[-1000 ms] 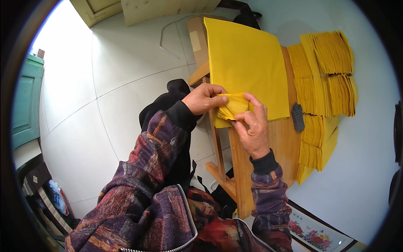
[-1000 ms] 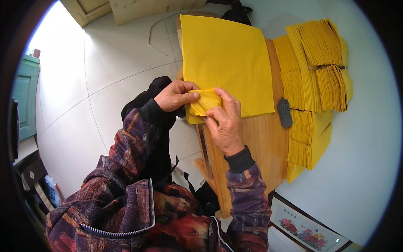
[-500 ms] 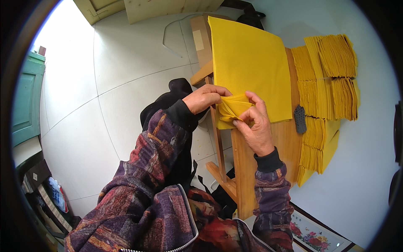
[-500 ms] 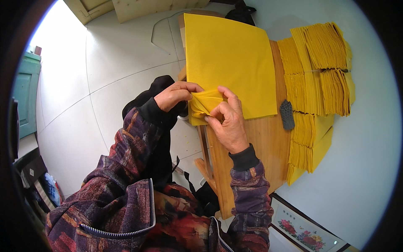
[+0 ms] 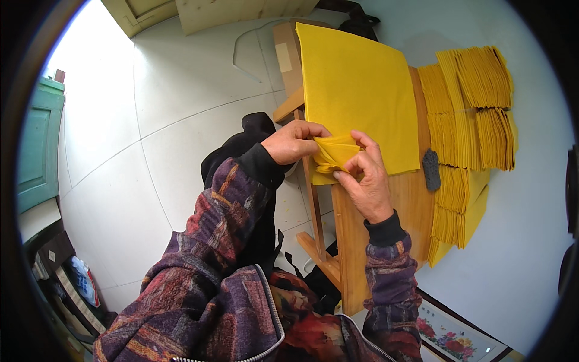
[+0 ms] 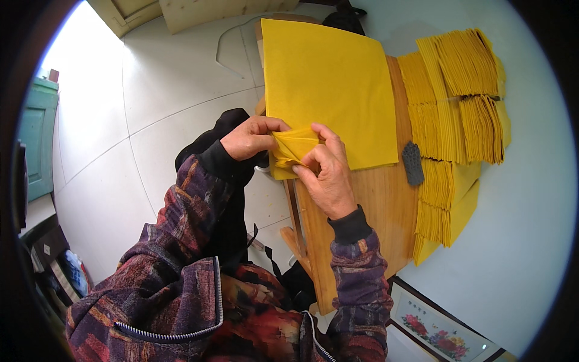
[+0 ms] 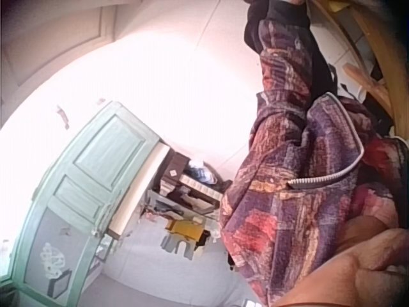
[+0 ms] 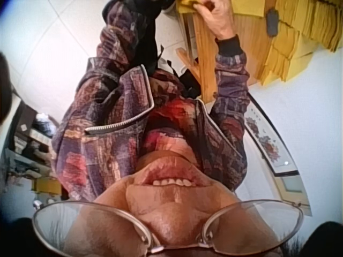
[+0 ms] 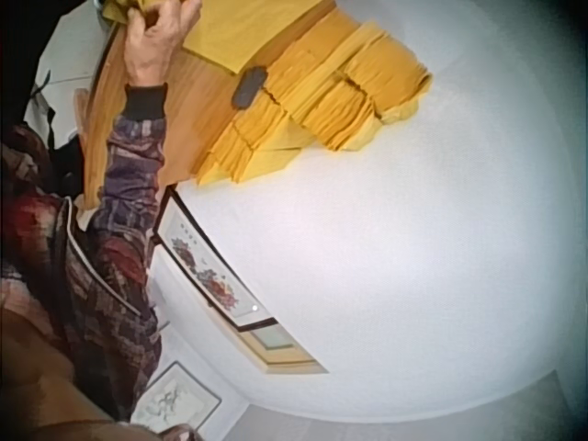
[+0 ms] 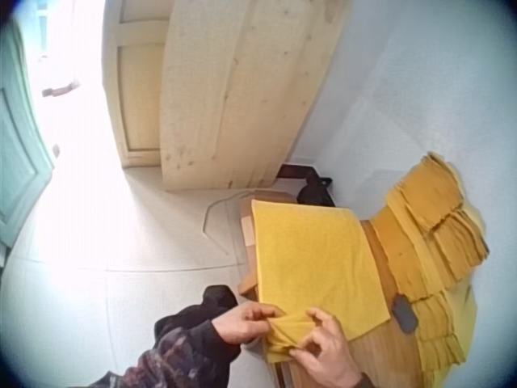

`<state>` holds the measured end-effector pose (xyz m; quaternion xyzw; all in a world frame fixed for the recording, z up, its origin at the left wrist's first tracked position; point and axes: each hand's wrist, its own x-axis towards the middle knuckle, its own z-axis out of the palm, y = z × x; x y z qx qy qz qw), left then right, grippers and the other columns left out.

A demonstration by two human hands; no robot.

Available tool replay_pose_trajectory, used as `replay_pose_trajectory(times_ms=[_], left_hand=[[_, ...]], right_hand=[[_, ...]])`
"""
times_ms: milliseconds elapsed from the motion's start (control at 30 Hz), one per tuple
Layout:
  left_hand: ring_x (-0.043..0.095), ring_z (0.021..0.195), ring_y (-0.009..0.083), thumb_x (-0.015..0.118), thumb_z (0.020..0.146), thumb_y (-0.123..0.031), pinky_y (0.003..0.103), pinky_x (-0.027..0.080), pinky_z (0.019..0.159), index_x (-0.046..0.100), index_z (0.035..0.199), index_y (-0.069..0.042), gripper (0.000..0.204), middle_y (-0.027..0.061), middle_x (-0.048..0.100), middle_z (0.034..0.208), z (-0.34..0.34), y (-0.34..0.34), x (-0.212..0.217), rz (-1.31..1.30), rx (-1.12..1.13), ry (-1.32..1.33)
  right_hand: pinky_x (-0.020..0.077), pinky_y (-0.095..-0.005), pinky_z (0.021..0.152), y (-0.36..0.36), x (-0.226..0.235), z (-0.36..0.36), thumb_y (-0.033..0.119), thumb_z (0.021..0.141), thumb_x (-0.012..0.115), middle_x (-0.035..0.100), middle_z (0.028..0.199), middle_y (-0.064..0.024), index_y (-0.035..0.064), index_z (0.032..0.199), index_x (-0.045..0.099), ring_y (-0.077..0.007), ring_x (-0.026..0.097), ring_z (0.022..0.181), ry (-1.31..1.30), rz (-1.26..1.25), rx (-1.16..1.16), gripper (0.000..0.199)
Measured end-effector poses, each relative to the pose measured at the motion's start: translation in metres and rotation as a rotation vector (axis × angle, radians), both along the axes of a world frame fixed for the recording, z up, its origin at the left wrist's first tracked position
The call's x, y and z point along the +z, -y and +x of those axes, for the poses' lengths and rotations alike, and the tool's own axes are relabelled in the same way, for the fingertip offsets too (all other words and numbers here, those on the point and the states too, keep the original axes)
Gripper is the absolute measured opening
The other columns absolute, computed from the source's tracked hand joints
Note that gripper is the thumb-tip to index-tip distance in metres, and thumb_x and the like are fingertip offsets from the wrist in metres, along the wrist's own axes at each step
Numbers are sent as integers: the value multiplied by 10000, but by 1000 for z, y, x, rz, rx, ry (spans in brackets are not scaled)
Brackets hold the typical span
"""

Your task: The person repeatedly folds yellow paper sheets by hand on a low wooden table, aligning edges and pressing creases. Folded sheets are stacked into a growing pile on the table.

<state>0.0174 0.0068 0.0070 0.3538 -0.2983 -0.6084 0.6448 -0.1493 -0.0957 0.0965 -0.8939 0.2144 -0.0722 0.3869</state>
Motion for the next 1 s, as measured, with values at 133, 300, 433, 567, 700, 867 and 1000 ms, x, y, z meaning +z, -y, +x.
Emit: replay_pose_trajectory(times_ms=[133, 300, 433, 567, 700, 867, 1000], left_hand=[[580, 817, 108, 588, 817, -56, 226, 460, 778, 620, 1007, 49, 219, 29, 639, 872, -3, 1, 1, 53, 37, 94], [540, 783, 77, 629, 875, -133, 230, 442, 719, 627, 956, 28, 180, 5, 613, 823, -8, 1, 1, 90, 112, 157], [537, 812, 76, 622, 889, -141, 228, 438, 744, 627, 964, 16, 174, -2, 612, 844, -13, 3, -3, 38, 144, 167], [543, 801, 82, 616, 894, -138, 228, 449, 741, 624, 971, 12, 169, -6, 618, 851, -16, 6, -11, 54, 192, 188], [552, 856, 83, 620, 880, -117, 233, 452, 793, 602, 1032, 2, 194, -3, 621, 909, -17, 4, -12, 29, 187, 260], [505, 1114, 173, 498, 748, 75, 280, 385, 973, 468, 1266, -18, 527, 79, 542, 1192, -15, 6, 0, -79, 220, 328], [391, 1300, 237, 413, 693, 167, 328, 314, 1064, 141, 1495, -111, 892, 121, 367, 1427, -25, 10, -1, -198, 262, 93]], right_hand=[[461, -353, 883, -4, 5, -4, 6, 702, 734, 423, 1336, -168, 40, 869, 511, -328, 460, 1173, 25, -107, -15, 281], [423, -390, 947, -11, 18, -28, 103, 737, 730, 443, 1322, -178, 36, 1122, 524, -310, 464, 1185, 104, -61, -321, 442], [413, -370, 950, -14, 1, -27, 121, 749, 719, 493, 1274, -170, -18, 1226, 482, -294, 479, 1179, 57, -234, -275, 551], [400, -428, 943, -12, -21, -18, 60, 718, 681, 514, 1163, -200, -22, 1116, 503, -370, 488, 1075, 56, -454, -252, 444], [424, -423, 860, -16, -29, -16, 65, 720, 653, 536, 1048, -123, 32, 980, 531, -329, 502, 989, 69, -551, -265, 289], [446, -412, 807, -13, -19, -13, 64, 735, 628, 552, 940, -109, 48, 879, 530, -308, 528, 935, 60, -541, -274, 174], [468, -389, 782, -9, -8, -22, 67, 744, 620, 565, 894, -108, 41, 874, 519, -295, 549, 897, 104, -573, -308, 166]])
